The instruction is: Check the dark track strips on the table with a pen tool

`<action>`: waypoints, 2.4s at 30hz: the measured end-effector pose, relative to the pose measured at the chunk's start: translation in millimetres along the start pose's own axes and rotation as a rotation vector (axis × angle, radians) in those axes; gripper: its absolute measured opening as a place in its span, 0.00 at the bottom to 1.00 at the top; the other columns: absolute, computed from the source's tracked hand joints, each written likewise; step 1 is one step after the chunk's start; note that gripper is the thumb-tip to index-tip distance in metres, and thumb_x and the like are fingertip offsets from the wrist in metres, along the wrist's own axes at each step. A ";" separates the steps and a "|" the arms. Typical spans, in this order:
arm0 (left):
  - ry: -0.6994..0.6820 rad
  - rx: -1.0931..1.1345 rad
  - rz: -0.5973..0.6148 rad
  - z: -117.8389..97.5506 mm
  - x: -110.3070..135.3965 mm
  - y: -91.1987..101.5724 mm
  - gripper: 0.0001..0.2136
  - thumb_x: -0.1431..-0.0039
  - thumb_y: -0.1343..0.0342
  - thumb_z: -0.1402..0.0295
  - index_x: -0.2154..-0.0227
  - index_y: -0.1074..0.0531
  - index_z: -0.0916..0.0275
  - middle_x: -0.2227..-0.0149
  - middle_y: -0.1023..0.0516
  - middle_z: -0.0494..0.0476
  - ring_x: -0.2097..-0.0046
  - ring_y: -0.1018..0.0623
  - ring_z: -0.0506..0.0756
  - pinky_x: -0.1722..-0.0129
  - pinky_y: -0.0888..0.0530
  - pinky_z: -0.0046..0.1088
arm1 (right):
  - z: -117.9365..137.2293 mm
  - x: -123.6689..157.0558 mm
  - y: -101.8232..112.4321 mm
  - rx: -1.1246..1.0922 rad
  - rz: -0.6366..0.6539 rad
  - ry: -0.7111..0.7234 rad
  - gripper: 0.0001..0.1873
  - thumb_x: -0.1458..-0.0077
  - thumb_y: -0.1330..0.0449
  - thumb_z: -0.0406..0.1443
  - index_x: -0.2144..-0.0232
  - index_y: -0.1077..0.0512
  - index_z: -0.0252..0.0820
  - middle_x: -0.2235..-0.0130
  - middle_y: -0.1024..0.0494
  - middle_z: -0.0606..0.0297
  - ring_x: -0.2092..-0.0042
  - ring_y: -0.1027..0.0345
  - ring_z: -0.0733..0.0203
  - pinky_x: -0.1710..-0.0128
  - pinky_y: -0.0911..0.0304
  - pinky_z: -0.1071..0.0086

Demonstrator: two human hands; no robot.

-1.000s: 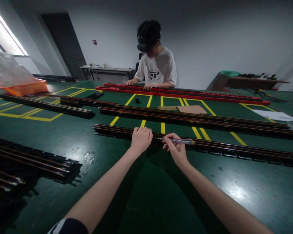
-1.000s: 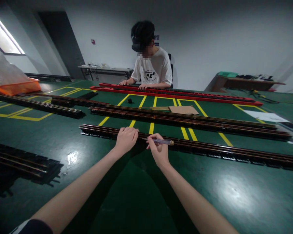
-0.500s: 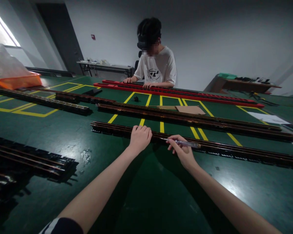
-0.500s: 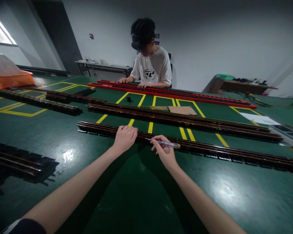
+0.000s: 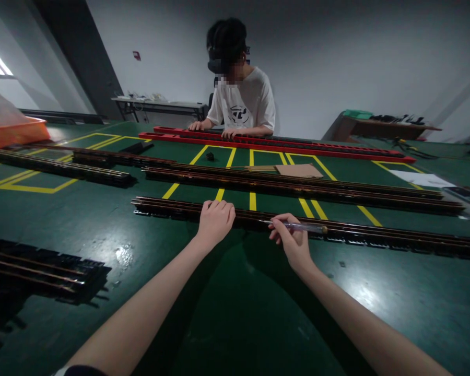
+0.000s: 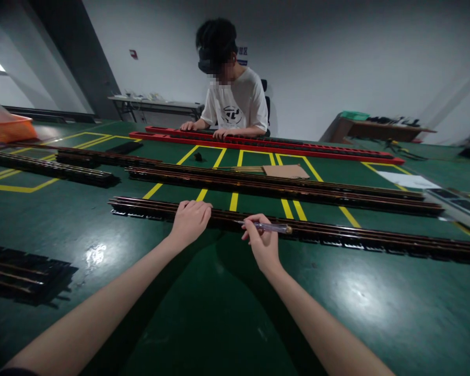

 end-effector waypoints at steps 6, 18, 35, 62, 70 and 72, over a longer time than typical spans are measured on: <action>-0.004 -0.004 0.014 -0.3 0.2 1.9 0.21 0.35 0.66 0.66 0.63 0.26 0.62 0.63 0.21 0.59 0.60 0.25 0.57 0.56 0.36 0.40 | 1.1 1.8 2.9 0.009 -0.032 0.016 0.08 0.48 0.43 0.40 0.72 0.32 0.41 0.73 0.28 0.66 0.76 0.34 0.67 0.81 0.42 0.75; -0.002 -0.040 0.000 -0.4 -0.2 1.7 0.20 0.36 0.65 0.66 0.65 0.25 0.62 0.63 0.21 0.59 0.60 0.25 0.58 0.56 0.36 0.40 | -1.8 0.4 2.9 -0.048 -0.023 -0.023 0.09 0.50 0.42 0.40 0.74 0.34 0.41 0.75 0.29 0.69 0.77 0.34 0.68 0.82 0.44 0.76; 0.216 -0.012 -0.043 11.3 -1.0 5.2 0.19 0.38 0.63 0.66 0.69 0.26 0.62 0.65 0.21 0.60 0.62 0.25 0.58 0.52 0.40 0.44 | -8.5 -5.1 0.1 0.066 0.217 0.008 0.11 0.47 0.42 0.43 0.67 0.31 0.41 0.68 0.24 0.63 0.73 0.31 0.66 0.81 0.42 0.75; 0.098 0.015 0.056 1.4 -3.3 3.7 0.20 0.35 0.65 0.64 0.65 0.26 0.64 0.63 0.22 0.59 0.61 0.26 0.56 0.54 0.39 0.41 | -4.9 -2.9 0.4 0.043 0.149 -0.012 0.13 0.48 0.42 0.45 0.67 0.31 0.41 0.66 0.23 0.60 0.74 0.33 0.66 0.80 0.42 0.74; 0.174 -0.009 0.019 7.8 -3.2 5.4 0.19 0.36 0.64 0.66 0.68 0.26 0.64 0.64 0.22 0.60 0.61 0.26 0.57 0.54 0.40 0.42 | -3.7 -3.0 1.3 0.055 0.045 -0.005 0.13 0.48 0.42 0.44 0.69 0.31 0.40 0.70 0.22 0.61 0.77 0.33 0.67 0.81 0.41 0.74; 0.181 -0.003 0.019 8.7 -2.9 4.9 0.19 0.36 0.64 0.66 0.68 0.26 0.64 0.64 0.22 0.60 0.61 0.26 0.57 0.53 0.41 0.41 | -4.8 -3.7 2.0 0.061 0.012 -0.013 0.12 0.48 0.42 0.44 0.70 0.31 0.40 0.71 0.22 0.62 0.77 0.33 0.67 0.82 0.41 0.74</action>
Point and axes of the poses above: each hand's wrist, its own x-axis away from the middle knuckle, its own y-axis out of the back of the hand, z = x × y, the point moved 1 cm from there along -x, towards the middle knuckle
